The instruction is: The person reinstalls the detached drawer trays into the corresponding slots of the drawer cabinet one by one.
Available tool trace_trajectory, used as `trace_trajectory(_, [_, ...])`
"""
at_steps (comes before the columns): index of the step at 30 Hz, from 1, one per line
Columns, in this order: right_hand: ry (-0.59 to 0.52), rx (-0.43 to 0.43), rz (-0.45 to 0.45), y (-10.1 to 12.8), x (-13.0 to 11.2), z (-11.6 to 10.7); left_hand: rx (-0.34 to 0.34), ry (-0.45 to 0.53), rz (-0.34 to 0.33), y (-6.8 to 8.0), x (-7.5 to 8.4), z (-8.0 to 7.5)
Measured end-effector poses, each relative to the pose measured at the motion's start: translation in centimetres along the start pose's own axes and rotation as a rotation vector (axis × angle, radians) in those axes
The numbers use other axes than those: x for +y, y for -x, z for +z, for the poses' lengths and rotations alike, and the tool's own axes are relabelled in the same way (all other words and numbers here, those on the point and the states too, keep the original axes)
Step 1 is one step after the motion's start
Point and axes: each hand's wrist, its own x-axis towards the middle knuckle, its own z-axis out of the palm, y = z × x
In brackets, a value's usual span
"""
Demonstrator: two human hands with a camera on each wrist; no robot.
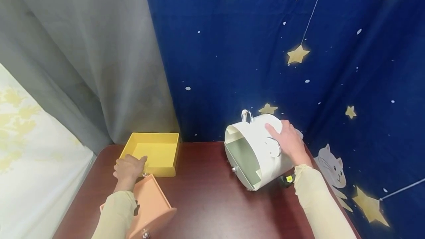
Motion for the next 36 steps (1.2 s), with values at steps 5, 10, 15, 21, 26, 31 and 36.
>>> trace_trajectory(5, [0.002,0.000,-0.003,-0.1,0.0,0.0,-0.057,0.001,-0.002,0.1,-0.3,-0.9])
trace_trajectory(10, [0.006,0.007,-0.012,-0.1,0.0,0.1,-0.186,-0.043,-0.019,0.5,-0.6,-1.8])
trace_trajectory(15, [0.003,0.009,-0.017,-0.1,0.0,0.2,-0.229,-0.023,-0.057,0.4,-0.7,-2.3])
trace_trajectory(21, [0.000,0.015,-0.020,0.0,0.1,0.3,-0.334,0.007,-0.043,0.3,-1.3,-2.2])
trace_trajectory(26, [-0.005,0.018,-0.018,0.0,0.2,0.3,-0.398,0.104,0.000,0.3,-1.5,-1.5])
trace_trajectory(31, [-0.006,0.024,-0.016,0.1,0.3,0.3,-0.437,0.130,0.029,0.1,-1.4,-0.8])
trace_trajectory(36, [-0.010,0.027,-0.010,0.2,0.3,0.3,-0.466,0.150,0.042,-0.2,-1.4,-0.4])
